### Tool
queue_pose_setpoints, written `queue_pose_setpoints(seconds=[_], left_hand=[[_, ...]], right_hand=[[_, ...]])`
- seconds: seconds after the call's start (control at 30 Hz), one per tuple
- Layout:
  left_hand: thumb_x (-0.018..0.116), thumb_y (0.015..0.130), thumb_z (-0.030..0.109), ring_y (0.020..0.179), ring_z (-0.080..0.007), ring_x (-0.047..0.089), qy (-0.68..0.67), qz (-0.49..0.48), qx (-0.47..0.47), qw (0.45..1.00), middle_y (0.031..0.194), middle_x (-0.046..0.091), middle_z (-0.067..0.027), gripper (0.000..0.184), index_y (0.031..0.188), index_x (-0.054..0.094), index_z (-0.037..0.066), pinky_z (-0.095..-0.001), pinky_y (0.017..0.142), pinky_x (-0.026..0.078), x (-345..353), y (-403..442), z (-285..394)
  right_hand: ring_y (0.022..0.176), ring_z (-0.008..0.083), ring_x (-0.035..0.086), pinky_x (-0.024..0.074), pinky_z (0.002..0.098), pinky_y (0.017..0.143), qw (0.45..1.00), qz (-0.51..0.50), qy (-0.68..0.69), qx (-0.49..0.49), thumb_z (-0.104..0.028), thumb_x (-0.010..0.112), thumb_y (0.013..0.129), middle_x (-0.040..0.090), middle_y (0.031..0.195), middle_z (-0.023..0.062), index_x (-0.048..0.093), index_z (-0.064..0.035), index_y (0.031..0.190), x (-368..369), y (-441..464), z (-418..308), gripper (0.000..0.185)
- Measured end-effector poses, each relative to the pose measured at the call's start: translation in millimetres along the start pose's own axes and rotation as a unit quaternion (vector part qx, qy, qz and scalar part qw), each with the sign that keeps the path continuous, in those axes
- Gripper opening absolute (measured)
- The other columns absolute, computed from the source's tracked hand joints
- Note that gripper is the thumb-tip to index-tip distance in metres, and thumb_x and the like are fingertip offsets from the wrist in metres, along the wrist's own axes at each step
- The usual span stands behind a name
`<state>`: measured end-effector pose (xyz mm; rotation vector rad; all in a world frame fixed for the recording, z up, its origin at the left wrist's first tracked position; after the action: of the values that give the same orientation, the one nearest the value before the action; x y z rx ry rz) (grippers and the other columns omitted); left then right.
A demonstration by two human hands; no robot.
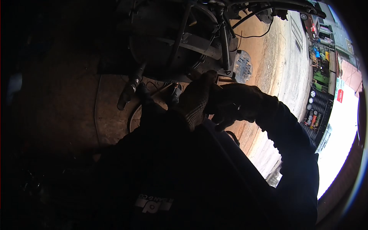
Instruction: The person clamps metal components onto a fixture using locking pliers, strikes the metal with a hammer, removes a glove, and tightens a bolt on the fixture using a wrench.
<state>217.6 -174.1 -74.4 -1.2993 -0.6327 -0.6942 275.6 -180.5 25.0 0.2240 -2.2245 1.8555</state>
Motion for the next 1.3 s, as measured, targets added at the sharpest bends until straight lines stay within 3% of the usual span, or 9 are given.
queue_pose_setpoints(seconds=[0.03, 0.07, 0.1, 0.23, 0.4, 0.93, 1.03, 1.1, 1.3], left_hand=[[0.065, 0.098, 0.046, 0.091, -0.0155, 0.065, 0.002, -0.001, 0.000, 1.000, 0.107, 0.064, -0.0084, 0.050, 0.121, 0.056, 0.002, -0.0350, 0.072, 0.058, 0, 1, 0], [0.065, 0.098, 0.046, 0.091, -0.0156, 0.066, 0.002, -0.002, 0.001, 1.000, 0.107, 0.064, -0.0085, 0.050, 0.121, 0.056, 0.002, -0.0350, 0.072, 0.058, -1, 1, 1], [0.065, 0.098, 0.046, 0.091, -0.0156, 0.066, 0.003, -0.002, 0.002, 1.000, 0.107, 0.064, -0.0085, 0.050, 0.121, 0.056, 0.002, -0.0350, 0.072, 0.058, -1, 2, 1], [0.065, 0.098, 0.045, 0.091, -0.0158, 0.066, 0.001, -0.001, 0.000, 1.000, 0.107, 0.064, -0.0087, 0.049, 0.121, 0.056, 0.002, -0.0351, 0.072, 0.058, -3, 6, 0], [0.065, 0.098, 0.044, 0.092, -0.0160, 0.066, 0.003, 0.003, 0.001, 1.000, 0.106, 0.063, -0.0090, 0.049, 0.121, 0.056, 0.002, -0.0353, 0.073, 0.058, -6, 5, -3], [0.066, 0.098, 0.042, 0.092, -0.0168, 0.066, -0.004, 0.004, 0.002, 1.000, 0.106, 0.063, -0.0098, 0.048, 0.122, 0.055, 0.002, -0.0357, 0.074, 0.059, -6, 6, -3], [0.066, 0.098, 0.042, 0.092, -0.0169, 0.066, -0.002, 0.004, 0.001, 1.000, 0.106, 0.063, -0.0099, 0.048, 0.122, 0.055, 0.002, -0.0358, 0.074, 0.059, -8, 7, -4], [0.066, 0.098, 0.042, 0.092, -0.0170, 0.066, 0.004, 0.006, 0.004, 1.000, 0.106, 0.063, -0.0100, 0.048, 0.122, 0.055, 0.002, -0.0359, 0.075, 0.059, -11, 8, -6], [0.067, 0.098, 0.041, 0.092, -0.0173, 0.066, 0.013, -0.003, 0.019, 1.000, 0.105, 0.063, -0.0103, 0.047, 0.122, 0.055, 0.002, -0.0360, 0.075, 0.059, -24, 19, -21]], right_hand=[[0.113, 0.0270, 0.070, 0.0604, 0.0388, 0.096, 1.000, 0.000, -0.001, 0.000, -0.005, 0.060, 0.100, 0.070, 0.122, 0.0185, 0.060, 0.0032, 0.132, -1, 1, 1, 0.033], [0.112, 0.0269, 0.071, 0.0607, 0.0386, 0.096, 0.959, -0.018, -0.251, -0.128, -0.006, 0.059, 0.101, 0.070, 0.121, 0.0189, 0.060, 0.0046, 0.132, 5, -2, -21, 0.033], [0.110, 0.0268, 0.071, 0.0610, 0.0384, 0.096, 0.840, -0.034, -0.481, -0.247, -0.007, 0.058, 0.102, 0.070, 0.121, 0.0194, 0.059, 0.0059, 0.132, 21, -10, -32, 0.032], [0.094, 0.0268, 0.075, 0.0622, 0.0351, 0.083, 0.860, -0.022, -0.429, -0.276, 0.009, 0.068, 0.088, 0.074, 0.106, 0.0180, 0.066, 0.0033, 0.124, 6, -3, -22, 0.036], [0.108, 0.0266, 0.072, 0.0618, 0.0410, 0.094, 0.997, -0.075, 0.025, -0.022, -0.007, 0.055, 0.104, 0.069, 0.122, 0.0208, 0.059, 0.0052, 0.133, 6, 7, 8, 0.031], [0.093, 0.0268, 0.076, 0.0632, 0.0352, 0.083, 0.995, 0.017, 0.092, -0.034, -0.010, 0.060, 0.100, 0.074, 0.108, 0.0201, 0.062, 0.0114, 0.123, -10, 5, 11, 0.031], [0.089, 0.0247, 0.076, 0.0633, 0.0337, 0.078, 0.992, -0.012, -0.056, -0.110, -0.006, 0.063, 0.097, 0.075, 0.104, 0.0169, 0.065, 0.0084, 0.122, -13, 6, -3, 0.028], [0.106, 0.0260, 0.073, 0.0620, 0.0377, 0.092, 0.853, -0.064, -0.428, -0.292, -0.002, 0.062, 0.099, 0.070, 0.121, 0.0176, 0.061, 0.0010, 0.135, 14, -5, -27, 0.036], [0.096, 0.0222, 0.074, 0.0621, 0.0339, 0.085, 0.923, -0.062, -0.308, -0.222, -0.019, 0.064, 0.101, 0.072, 0.113, 0.0163, 0.065, -0.0014, 0.131, 3, 2, -16, 0.035]])
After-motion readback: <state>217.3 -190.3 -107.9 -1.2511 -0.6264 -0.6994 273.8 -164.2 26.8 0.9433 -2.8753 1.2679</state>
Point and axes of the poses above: each hand's wrist, its own y-axis towards the middle knuckle, its own x-axis out of the palm, z = x × y, the point moved 10 cm from there along y, towards the middle knuckle
